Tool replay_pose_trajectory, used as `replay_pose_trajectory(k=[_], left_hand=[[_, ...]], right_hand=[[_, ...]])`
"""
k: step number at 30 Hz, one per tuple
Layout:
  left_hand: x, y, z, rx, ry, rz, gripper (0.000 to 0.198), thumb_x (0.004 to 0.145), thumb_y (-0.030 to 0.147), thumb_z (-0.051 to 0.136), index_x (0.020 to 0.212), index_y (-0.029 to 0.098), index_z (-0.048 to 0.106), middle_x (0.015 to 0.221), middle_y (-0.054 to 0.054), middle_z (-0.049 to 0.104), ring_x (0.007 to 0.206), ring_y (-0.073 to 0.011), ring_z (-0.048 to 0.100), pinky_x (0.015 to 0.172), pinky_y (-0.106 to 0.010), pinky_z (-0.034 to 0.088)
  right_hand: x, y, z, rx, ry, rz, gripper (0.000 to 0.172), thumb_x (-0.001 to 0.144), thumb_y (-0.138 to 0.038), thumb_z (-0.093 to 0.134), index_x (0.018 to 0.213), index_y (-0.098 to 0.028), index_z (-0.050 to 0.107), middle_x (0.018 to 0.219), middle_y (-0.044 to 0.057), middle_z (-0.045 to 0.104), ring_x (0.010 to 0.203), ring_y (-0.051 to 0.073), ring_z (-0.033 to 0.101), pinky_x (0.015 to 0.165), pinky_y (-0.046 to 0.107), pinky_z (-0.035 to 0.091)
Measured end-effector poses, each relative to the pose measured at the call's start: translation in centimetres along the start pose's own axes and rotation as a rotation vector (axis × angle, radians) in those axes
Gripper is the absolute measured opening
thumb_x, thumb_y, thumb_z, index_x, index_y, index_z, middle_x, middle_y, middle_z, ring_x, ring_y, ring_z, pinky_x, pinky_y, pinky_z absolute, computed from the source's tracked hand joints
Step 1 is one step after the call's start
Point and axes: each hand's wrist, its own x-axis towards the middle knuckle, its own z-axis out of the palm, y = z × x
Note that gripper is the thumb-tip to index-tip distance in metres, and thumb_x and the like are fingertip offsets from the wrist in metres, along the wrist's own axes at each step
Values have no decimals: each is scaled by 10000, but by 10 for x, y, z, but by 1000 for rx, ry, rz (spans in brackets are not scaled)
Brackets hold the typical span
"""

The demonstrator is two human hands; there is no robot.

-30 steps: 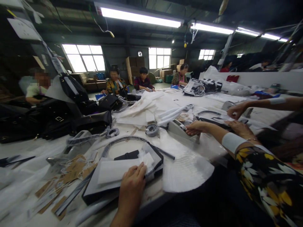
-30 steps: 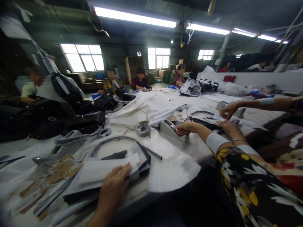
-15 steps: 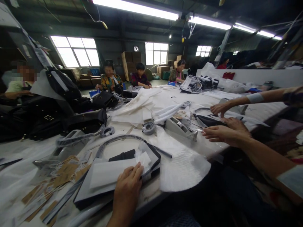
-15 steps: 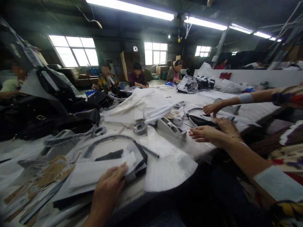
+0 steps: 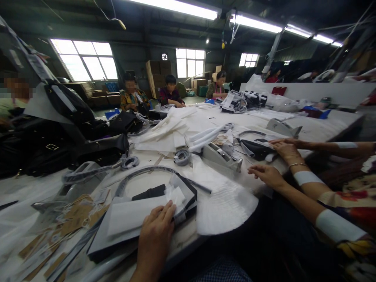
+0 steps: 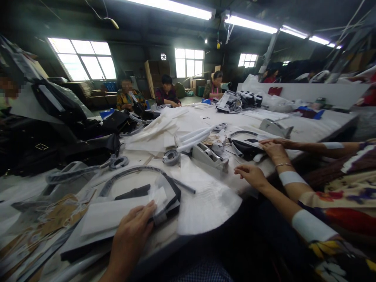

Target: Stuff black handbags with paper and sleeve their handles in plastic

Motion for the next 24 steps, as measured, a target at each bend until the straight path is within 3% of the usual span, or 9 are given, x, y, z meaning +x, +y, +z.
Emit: replay_pose_trajectory(k=[2, 5, 8, 10, 13, 18, 24], left_hand=[[-1, -2, 2, -3, 1, 12, 475, 829, 47, 556, 1259, 246, 593, 1323, -18, 649, 1087, -270, 619, 837, -394, 541], [-2, -4, 4, -8, 12, 16, 481, 832, 49, 558, 1271, 245, 586, 1336, -11, 640, 1095, -270, 612, 850, -394, 533], [0, -2, 3, -13, 18, 8, 488, 829, 45, 566, 1274, 243, 583, 1333, -8, 642, 1085, -272, 611, 841, -398, 530], [1, 1, 0, -17, 11, -4, 485, 822, 31, 571, 1261, 235, 590, 1326, -9, 647, 1072, -268, 612, 829, -397, 529], [4, 7, -5, -39, 9, -39, 450, 813, 17, 597, 1211, 227, 614, 1299, -9, 665, 1044, -257, 614, 814, -391, 530], [8, 13, -7, -42, 25, -88, 346, 835, 85, 676, 1146, 230, 633, 1266, -12, 680, 1009, -249, 610, 777, -391, 526], [8, 16, -1, -49, 73, -116, 211, 892, 185, 683, 1094, 226, 641, 1269, 1, 672, 990, -235, 599, 749, -386, 504]], right_hand=[[-6, -2, -7, -95, 62, -64, 380, 715, -596, 689, 820, -236, 750, 803, 78, 758, 643, 226, 650, 715, 373, 538], [-20, -17, -17, -261, 58, -278, 296, 783, -502, 633, 872, -253, 766, 950, 81, 768, 803, 276, 697, 854, 410, 527], [-33, -49, -16, -347, -87, -508, 250, 843, -434, 593, 913, -275, 773, 1024, 73, 760, 933, 274, 698, 884, 380, 523], [-41, -77, -4, -372, -202, -655, 240, 891, -395, 563, 944, -290, 772, 996, 64, 761, 899, 243, 703, 823, 344, 527], [-49, -127, 26, -349, -387, -840, 211, 929, -361, 565, 960, -296, 763, 924, 51, 754, 822, 196, 690, 759, 295, 496], [-47, -203, 92, -299, -779, -999, 229, 934, -399, 573, 889, -256, 746, 776, 33, 696, 691, 151, 619, 680, 253, 440], [-9, -245, 174, -523, -960, -1224, 172, 885, -358, 636, 818, -224, 721, 725, -5, 684, 649, 129, 595, 585, 231, 333]])
